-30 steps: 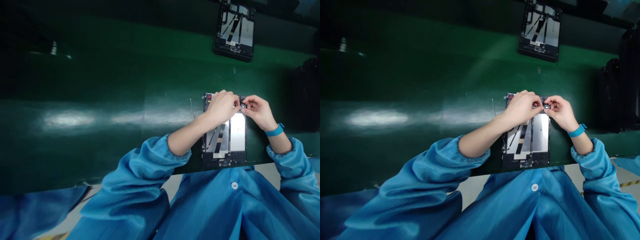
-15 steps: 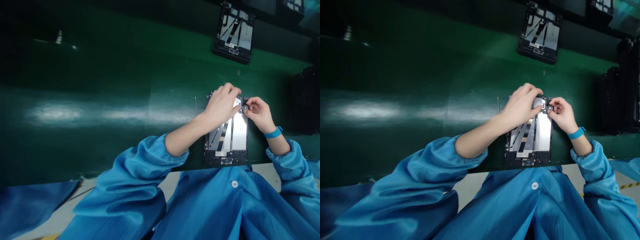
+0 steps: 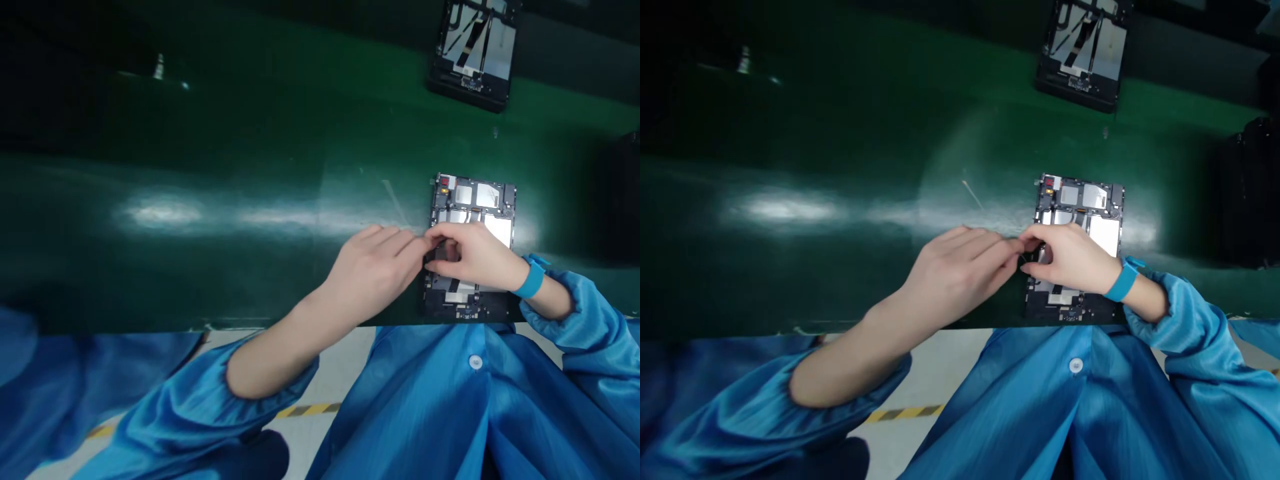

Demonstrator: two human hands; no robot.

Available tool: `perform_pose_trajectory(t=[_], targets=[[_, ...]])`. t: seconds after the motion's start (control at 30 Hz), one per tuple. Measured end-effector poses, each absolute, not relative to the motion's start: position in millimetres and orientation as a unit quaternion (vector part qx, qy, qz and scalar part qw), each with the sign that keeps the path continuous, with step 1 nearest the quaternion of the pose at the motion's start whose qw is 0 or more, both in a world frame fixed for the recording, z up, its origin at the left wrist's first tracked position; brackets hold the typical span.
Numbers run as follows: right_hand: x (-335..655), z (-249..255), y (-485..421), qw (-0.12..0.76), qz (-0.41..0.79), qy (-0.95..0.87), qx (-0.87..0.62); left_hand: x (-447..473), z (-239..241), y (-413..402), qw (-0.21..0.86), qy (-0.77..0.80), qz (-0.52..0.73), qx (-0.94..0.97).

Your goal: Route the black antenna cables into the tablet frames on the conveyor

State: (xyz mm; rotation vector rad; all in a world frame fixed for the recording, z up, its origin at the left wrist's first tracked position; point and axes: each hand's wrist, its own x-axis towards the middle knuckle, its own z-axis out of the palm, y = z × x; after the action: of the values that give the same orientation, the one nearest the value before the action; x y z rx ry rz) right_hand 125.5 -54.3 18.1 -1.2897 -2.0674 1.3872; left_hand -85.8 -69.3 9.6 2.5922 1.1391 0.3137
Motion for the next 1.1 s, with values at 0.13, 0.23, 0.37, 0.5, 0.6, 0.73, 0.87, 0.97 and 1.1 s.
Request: perform_pose_trajectory(t=[0.13, 0.23, 0.37, 0.5, 0.6, 0.73, 0.87, 0.97, 1.1], targets=[[125.5, 13.1, -50.8, 0.154, 0.452, -0.758, -0.444, -79.4, 9.4, -75.7, 0.198, 0.391, 0.207, 0.875], [139.9, 14.4, -46.8, 0.131, 0.463, -0.767, -0.425, -75.1, -4.9, -82.4, 0.281, 0.499, 0.280, 0.770], [149.0, 15.2, -40.4, 0.110, 0.440, -0.799, -0.394, -69.5, -22.9, -89.5, 0.490, 0.525, 0.256, 0.647], [144.4, 6.5, -30.1, 0.133, 0.394, -0.829, -0.374, -68.4, -27.7, -91.3, 0.602, 0.504, 0.233, 0.575], [140.9, -0.6, -22.1, 0.137, 0.376, -0.840, -0.366, -69.6, -28.1, -92.2, 0.636, 0.502, 0.238, 0.536], [140.2, -6.0, -16.0, 0.147, 0.381, -0.837, -0.363, -71.1, -28.7, -94.8, 0.655, 0.500, 0.243, 0.512], [140.0, -8.4, -14.3, 0.156, 0.394, -0.831, -0.361, -70.8, -27.5, -96.4, 0.647, 0.508, 0.245, 0.513], [139.0, -9.1, -14.1, 0.153, 0.398, -0.829, -0.361, -67.9, -25.9, -96.8, 0.643, 0.526, 0.244, 0.501], [137.5, -10.9, -14.0, 0.155, 0.394, -0.828, -0.368, -61.2, -25.5, -97.7, 0.621, 0.559, 0.261, 0.484]])
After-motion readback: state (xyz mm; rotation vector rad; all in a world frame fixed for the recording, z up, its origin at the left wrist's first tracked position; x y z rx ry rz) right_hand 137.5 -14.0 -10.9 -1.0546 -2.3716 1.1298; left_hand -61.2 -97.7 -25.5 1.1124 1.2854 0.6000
